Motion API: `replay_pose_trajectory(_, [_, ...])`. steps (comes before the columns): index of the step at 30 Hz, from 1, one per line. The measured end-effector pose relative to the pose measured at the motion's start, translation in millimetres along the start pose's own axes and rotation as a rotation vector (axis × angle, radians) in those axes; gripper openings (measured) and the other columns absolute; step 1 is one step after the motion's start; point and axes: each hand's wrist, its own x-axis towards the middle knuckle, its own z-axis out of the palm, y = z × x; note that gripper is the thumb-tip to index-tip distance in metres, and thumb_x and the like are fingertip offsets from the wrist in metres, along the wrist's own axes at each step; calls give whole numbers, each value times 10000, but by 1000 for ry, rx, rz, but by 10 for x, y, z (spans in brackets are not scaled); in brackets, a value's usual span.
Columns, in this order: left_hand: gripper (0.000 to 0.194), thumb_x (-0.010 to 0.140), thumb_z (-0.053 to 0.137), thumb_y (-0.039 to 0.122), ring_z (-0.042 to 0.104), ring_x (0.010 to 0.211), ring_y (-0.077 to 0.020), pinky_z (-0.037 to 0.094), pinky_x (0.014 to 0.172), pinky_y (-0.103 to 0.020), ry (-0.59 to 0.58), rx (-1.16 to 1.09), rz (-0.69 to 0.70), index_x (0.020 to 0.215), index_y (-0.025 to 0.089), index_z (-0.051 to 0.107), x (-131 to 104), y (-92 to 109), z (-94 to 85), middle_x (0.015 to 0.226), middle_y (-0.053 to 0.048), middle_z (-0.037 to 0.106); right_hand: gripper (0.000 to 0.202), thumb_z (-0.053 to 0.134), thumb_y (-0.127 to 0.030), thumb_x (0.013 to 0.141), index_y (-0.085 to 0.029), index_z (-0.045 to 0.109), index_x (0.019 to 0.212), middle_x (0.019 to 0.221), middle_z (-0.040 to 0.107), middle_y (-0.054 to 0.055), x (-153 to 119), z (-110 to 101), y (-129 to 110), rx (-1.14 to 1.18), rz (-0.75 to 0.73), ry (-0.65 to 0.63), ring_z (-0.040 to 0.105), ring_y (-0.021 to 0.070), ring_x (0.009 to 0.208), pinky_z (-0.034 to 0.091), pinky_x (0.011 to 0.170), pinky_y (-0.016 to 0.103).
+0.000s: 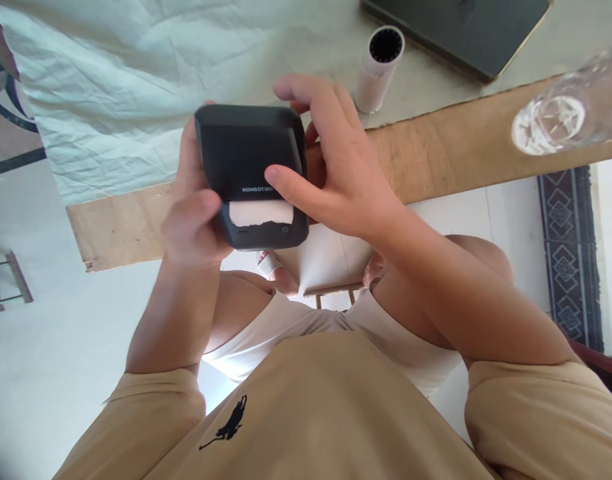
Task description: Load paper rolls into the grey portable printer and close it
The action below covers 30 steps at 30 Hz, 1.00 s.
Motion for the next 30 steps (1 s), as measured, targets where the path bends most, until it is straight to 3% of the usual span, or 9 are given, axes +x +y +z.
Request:
replay_pose_trajectory(4, [550,795,554,609,549,1292,-299,469,1052,-447,-62,-3,22,1291,371,545,34,18,-51,1205,10,635,505,537,-492,849,-221,457,1268,1181,581,55,13,-15,-17,-5,35,-78,568,146,993,517,809,284])
replay_pose_trajectory(7, [583,770,611,612,462,1376,-335,404,1106,-464,8,28,-53,1288,357,537,54,36,-72,1194,20,635,503,533,-488,854,-237,432,1277,1162,570,44,21,-27,-10,24,7,-124,563,124,917,495,719,249])
replay_pose_trajectory(11, [664,628,749,638,401,1411,-350,376,1130,-416,55,-55,-79,1197,339,581,43,123,12,1165,12,676,528,582,-453,828,-241,424,1285,1216,560,55,27,-43,6,-37,-46,-136,569,138,938,476,687,256])
replay_pose_trajectory(14, [593,689,759,537,340,1450,-320,371,1136,-386,86,-88,-143,1208,326,565,3,242,149,1239,35,640,528,594,-448,828,-240,426,1284,1265,552,68,21,-44,-7,-59,-53,-128,579,166,1023,504,752,287])
replay_pose_trajectory(17, [464,789,659,514,355,1438,-305,377,1130,-410,125,-70,-162,1194,308,560,-16,275,232,1227,11,652,491,564,-457,856,-243,434,1278,1270,555,66,7,-31,-15,-53,-57,-101,584,178,1092,529,841,307])
replay_pose_trajectory(22, [424,808,552,617,432,1375,-341,406,1100,-469,168,-36,-69,998,255,661,30,154,213,955,-39,718,528,554,-497,864,-252,412,1309,1293,532,61,-19,-16,6,9,-29,-98,590,141,1026,511,657,219])
replay_pose_trajectory(27, [397,916,468,554,406,1418,-252,400,1133,-416,150,-46,-103,1214,321,585,63,172,218,1216,2,658,591,519,-550,881,-266,365,1376,1355,506,55,-20,-31,27,56,-14,-128,592,136,1024,543,798,244])
replay_pose_trajectory(30, [487,795,607,630,362,1447,-281,362,1169,-421,96,-100,-64,1192,348,590,77,153,169,1181,23,681,594,521,-539,882,-271,367,1389,1382,499,56,-15,-28,17,9,-2,-126,582,153,1081,538,865,271])
